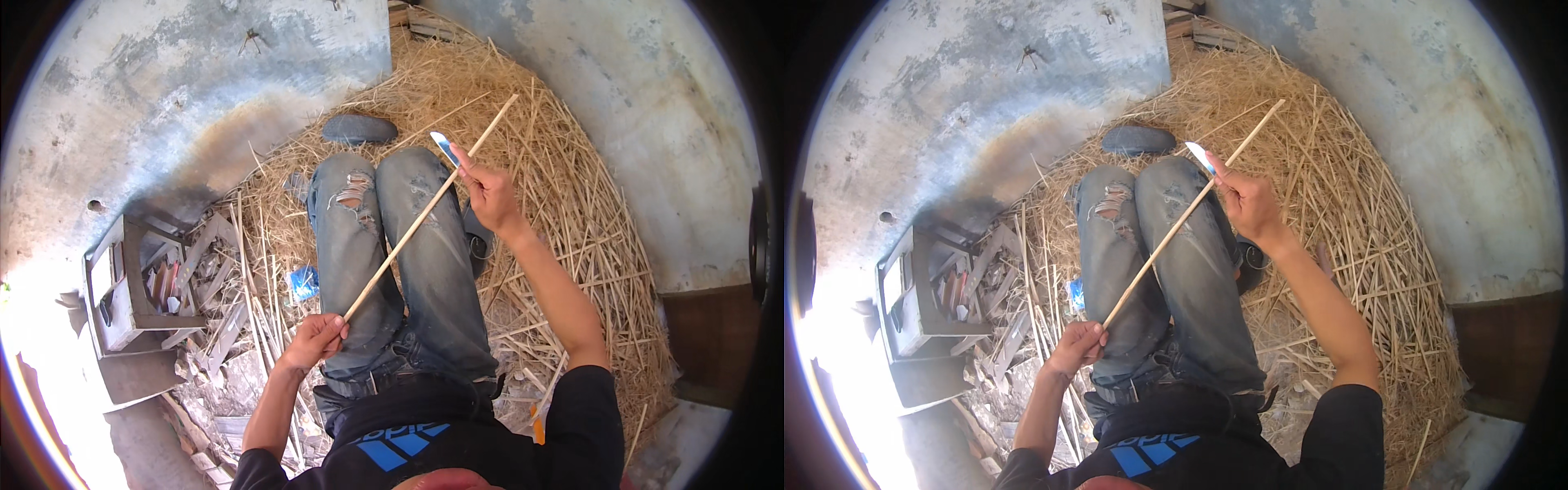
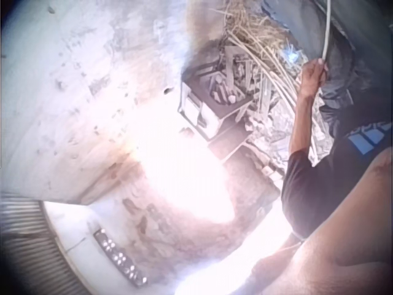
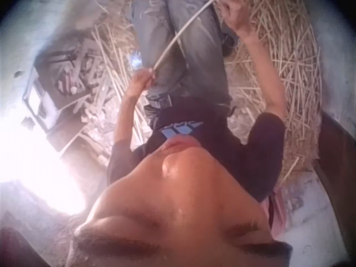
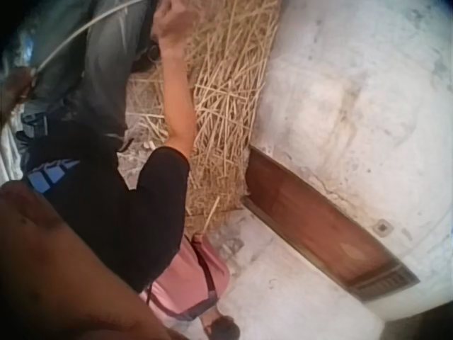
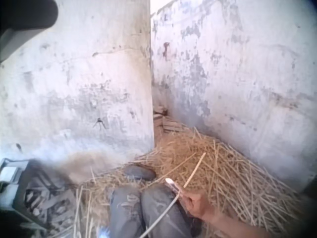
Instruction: The person uses a small hand tool to shave the outer layer off a thin wooden stick and then uses a larger blade to continue shaving a thicker piece of wood while sitting on a straw-covered floor.
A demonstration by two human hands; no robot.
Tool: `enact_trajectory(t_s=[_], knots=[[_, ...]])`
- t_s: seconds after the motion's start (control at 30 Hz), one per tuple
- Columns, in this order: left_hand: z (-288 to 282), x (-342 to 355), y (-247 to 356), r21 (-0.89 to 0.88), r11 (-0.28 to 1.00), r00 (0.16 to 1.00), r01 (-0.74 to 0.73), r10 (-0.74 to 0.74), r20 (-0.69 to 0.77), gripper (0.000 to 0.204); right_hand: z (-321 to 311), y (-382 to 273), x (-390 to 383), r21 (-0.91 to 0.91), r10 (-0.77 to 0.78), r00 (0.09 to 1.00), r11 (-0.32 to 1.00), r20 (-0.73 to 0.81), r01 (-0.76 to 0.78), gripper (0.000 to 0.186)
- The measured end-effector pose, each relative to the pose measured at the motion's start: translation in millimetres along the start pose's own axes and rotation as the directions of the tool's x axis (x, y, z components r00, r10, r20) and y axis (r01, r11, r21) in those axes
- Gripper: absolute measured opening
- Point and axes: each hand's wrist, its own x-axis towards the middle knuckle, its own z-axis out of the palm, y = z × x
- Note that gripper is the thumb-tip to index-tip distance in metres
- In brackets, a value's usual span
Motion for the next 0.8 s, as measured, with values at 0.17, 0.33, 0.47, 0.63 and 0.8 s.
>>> enact_trajectory(t_s=[0.17,0.33,0.47,0.63,0.8], knots=[[5.4,-1.1,4.3,-0.003,1.0,1.0,0.006,-0.006,0.001,0.038,2.9,-2.7,-2.6,0.048,0.05,0.998,0.998,-0.023,-0.049,0.041],[9.4,-1.0,5.5,-0.041,0.999,1.0,0.007,-0.006,0.026,0.039,7.3,6.2,-5.7,0.122,-0.049,0.996,0.991,-0.076,0.058,0.039],[18.9,4.8,7.6,-0.035,0.999,1.0,0.023,-0.022,0.013,0.039,19.1,6.8,-18.9,0.165,-0.227,0.974,0.96,-0.018,0.227,0.04],[45.1,36.4,24.2,-0.152,0.988,0.999,-0.023,0.029,0.033,0.037,16.3,-35.1,-33.1,0.199,-0.042,0.981,0.98,0.188,0.003,0.044],[73.3,64.7,47.3,-0.134,0.989,0.998,-0.068,0.069,0.003,0.037,2.5,-54.9,-43.1,0.117,-0.113,0.949,0.99,0.295,0.082,0.044]])
